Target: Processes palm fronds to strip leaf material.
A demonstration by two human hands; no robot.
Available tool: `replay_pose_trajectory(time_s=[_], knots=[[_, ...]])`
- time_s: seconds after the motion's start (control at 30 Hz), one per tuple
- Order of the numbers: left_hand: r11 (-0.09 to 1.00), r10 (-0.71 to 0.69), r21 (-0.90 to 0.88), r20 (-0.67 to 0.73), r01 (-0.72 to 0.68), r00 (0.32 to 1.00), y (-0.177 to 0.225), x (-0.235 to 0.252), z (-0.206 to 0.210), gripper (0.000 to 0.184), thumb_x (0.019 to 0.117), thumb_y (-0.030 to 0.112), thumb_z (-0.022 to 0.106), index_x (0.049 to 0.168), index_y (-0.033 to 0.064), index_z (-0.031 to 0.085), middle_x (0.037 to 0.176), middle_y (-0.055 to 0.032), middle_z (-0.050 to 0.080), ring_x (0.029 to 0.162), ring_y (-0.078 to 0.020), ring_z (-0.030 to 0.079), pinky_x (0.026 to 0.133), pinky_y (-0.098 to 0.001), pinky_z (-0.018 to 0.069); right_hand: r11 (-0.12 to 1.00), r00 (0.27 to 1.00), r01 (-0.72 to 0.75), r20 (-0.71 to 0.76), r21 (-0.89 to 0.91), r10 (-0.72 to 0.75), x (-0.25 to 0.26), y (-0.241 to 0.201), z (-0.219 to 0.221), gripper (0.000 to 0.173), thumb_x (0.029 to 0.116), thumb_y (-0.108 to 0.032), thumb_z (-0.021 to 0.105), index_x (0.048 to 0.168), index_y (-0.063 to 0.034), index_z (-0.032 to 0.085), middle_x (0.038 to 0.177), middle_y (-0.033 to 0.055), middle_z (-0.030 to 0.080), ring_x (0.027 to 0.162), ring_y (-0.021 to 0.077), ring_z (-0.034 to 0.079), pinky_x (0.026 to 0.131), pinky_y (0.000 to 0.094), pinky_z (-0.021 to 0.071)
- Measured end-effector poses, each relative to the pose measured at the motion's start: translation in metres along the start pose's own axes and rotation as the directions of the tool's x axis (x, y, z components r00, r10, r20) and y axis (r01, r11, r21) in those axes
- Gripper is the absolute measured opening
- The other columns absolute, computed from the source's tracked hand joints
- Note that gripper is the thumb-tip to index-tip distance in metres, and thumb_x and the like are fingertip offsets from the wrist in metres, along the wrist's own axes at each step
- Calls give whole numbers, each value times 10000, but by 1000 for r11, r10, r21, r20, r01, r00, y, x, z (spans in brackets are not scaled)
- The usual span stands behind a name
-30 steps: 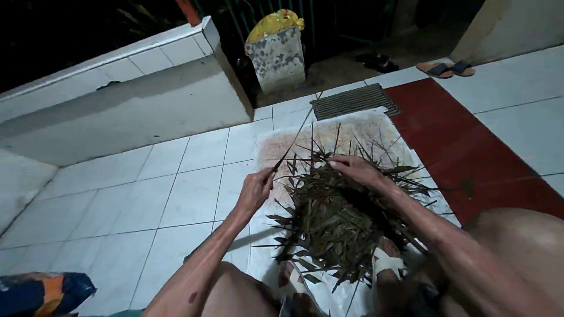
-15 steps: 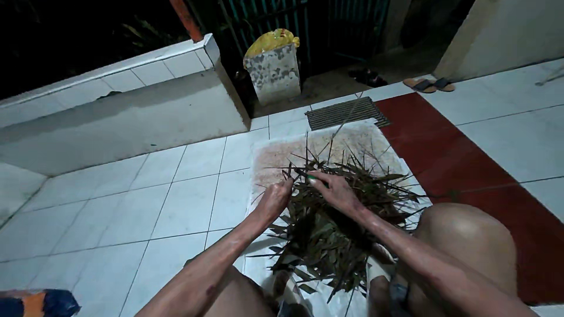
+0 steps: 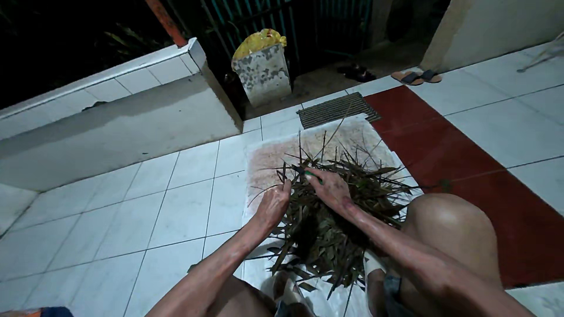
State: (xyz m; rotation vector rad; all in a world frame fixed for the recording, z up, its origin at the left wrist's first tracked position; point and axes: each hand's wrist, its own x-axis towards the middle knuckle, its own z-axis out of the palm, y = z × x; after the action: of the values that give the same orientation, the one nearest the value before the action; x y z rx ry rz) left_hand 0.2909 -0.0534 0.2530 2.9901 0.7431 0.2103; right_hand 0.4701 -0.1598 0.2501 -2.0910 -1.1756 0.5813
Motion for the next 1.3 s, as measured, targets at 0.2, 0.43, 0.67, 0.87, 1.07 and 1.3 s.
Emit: replay_pose_trajectory(time_s=[0.2, 0.43, 0.67, 0.87, 1.07, 1.3], knots=[[1000, -4, -15, -11, 4, 1000, 4, -4, -5, 325, 1021, 50, 477, 1295, -43, 624, 890, -208, 709, 735, -362, 728, 673, -486, 605, 1000, 1000, -5, -26, 5, 5, 2, 3, -2, 370, 1071, -449, 480, 1381, -341, 653, 1169, 64, 735, 1081, 292, 687, 910, 573, 519], [998, -34, 57, 10, 34, 999, 16, -10, -17, 323, 1007, 32, 487, 1291, -49, 618, 887, -202, 708, 712, -356, 726, 647, -474, 603, 1000, 998, 4, -57, -13, -4, -1, 0, 1, 376, 1067, -457, 482, 1384, -349, 651, 1174, 55, 734, 1089, 279, 685, 911, 550, 526], [989, -130, 88, 100, 121, 986, 35, -14, -30, 318, 1022, 53, 460, 1285, -49, 605, 887, -211, 698, 768, -376, 727, 686, -488, 595, 1000, 998, -27, -64, -5, 27, 1, 3, -3, 366, 1073, -448, 474, 1377, -351, 653, 1146, 58, 739, 1055, 287, 690, 884, 572, 518], [993, -108, 63, 79, 103, 991, 32, -21, -29, 320, 1021, 49, 466, 1292, -30, 618, 897, -204, 707, 744, -365, 726, 670, -481, 598, 991, 995, -52, -82, 124, 62, 16, 25, -12, 375, 1061, -472, 509, 1371, -327, 661, 1118, 85, 738, 1017, 308, 692, 872, 592, 526], [994, -52, 95, 17, 50, 999, 31, -32, -28, 335, 1008, 43, 487, 1304, -28, 627, 849, -180, 699, 666, -329, 709, 613, -447, 592, 983, 985, -56, -152, 174, 83, 26, 44, -25, 350, 1069, -408, 527, 1357, -275, 676, 1148, 102, 733, 1009, 322, 695, 871, 602, 530], [997, 0, 81, -17, 1, 1000, 34, -45, -33, 339, 998, 29, 511, 1308, -45, 628, 845, -180, 698, 624, -318, 701, 578, -431, 589, 937, 980, -52, -162, 346, 114, 31, 67, -40, 371, 1069, -400, 536, 1366, -213, 657, 1084, 167, 709, 861, 334, 669, 754, 577, 532]])
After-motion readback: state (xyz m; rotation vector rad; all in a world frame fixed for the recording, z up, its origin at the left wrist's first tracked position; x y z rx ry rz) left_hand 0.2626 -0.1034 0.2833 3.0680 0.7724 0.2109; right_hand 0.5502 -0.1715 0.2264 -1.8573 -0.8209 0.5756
